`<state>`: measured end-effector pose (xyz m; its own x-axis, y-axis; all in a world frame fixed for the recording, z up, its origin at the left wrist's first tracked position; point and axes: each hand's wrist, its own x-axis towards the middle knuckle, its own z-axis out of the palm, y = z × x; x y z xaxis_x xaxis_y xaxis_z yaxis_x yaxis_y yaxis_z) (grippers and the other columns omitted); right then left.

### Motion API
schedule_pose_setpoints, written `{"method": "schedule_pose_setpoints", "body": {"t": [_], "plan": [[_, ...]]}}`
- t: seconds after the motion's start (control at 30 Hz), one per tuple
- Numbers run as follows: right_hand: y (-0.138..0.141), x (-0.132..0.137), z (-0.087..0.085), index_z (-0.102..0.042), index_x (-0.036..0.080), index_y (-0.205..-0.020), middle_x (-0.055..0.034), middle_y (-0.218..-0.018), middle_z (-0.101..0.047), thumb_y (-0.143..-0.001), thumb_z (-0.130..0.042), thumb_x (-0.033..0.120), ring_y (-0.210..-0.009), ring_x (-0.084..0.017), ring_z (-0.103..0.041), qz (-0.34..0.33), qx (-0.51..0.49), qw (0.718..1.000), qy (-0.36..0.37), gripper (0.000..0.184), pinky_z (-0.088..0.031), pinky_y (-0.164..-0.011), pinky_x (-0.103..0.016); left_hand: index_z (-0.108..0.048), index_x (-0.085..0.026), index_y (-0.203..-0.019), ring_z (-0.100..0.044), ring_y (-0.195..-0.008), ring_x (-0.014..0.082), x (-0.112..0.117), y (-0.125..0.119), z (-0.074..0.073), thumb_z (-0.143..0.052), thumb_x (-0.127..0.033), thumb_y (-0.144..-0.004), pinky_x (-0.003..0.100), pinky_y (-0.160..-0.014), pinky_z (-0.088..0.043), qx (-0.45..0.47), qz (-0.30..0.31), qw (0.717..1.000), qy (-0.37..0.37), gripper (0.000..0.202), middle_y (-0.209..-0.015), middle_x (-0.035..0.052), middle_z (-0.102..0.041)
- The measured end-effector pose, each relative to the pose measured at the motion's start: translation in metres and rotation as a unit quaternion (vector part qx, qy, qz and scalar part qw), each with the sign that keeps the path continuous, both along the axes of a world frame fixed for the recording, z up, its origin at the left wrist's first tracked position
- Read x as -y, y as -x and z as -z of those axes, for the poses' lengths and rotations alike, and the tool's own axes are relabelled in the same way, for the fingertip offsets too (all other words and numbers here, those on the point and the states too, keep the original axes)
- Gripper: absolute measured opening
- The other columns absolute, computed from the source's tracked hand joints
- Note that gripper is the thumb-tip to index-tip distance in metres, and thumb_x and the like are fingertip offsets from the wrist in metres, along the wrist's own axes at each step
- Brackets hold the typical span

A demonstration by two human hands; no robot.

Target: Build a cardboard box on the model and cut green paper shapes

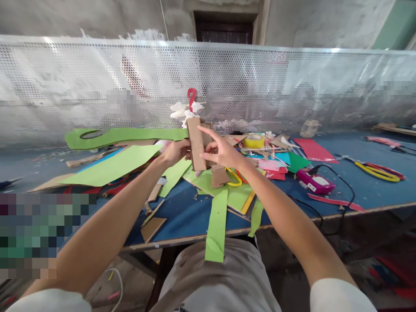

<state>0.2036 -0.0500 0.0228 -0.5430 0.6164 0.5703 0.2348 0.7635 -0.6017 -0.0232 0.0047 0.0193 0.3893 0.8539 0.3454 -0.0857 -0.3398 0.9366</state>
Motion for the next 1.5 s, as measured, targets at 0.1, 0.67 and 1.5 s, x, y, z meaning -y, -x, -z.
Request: {"method": "schedule_pose_setpoints", "body": {"t": [0.1,0.67,1.5], "plan": [[0.0,0.0,0.0,-0.026,0.027,-0.171,0.0011,-0.085,-0.068,-0.096,-0.075,0.039,-0.071,-0.017,-0.062,0.004,-0.002,1.0,0.007,0.091,-0.054,-0.064,-0.03,-0.062,-0.016,-0.068,-0.049,-0.043,0.0118,0.0,-0.001,0.0,-0.065,-0.03,-0.065,0.026,-0.039,-0.033,0.003,0.003,1.0,0.0,0.015,-0.058,0.0022,-0.058],[-0.001,-0.001,0.0,-0.029,0.024,-0.17,0.0036,-0.078,-0.065,-0.093,-0.076,0.033,-0.07,-0.018,-0.062,0.017,0.006,1.0,0.001,0.09,-0.055,-0.071,-0.033,-0.059,-0.016,-0.068,-0.051,-0.045,0.0125,-0.003,0.001,0.002,-0.068,-0.028,-0.07,0.027,-0.042,-0.034,-0.014,-0.001,1.0,0.001,0.014,-0.061,0.0025,-0.057],[-0.007,-0.024,0.008,-0.054,0.029,-0.139,-0.0038,-0.101,-0.067,-0.09,-0.078,0.056,-0.075,-0.019,-0.063,0.177,-0.125,0.976,-0.016,0.061,-0.059,-0.074,-0.038,-0.07,-0.013,-0.074,-0.054,-0.054,0.0152,-0.015,0.015,0.005,-0.071,-0.03,-0.066,0.028,-0.049,-0.039,0.027,0.082,0.993,0.08,0.018,-0.065,0.0059,-0.063]]}}
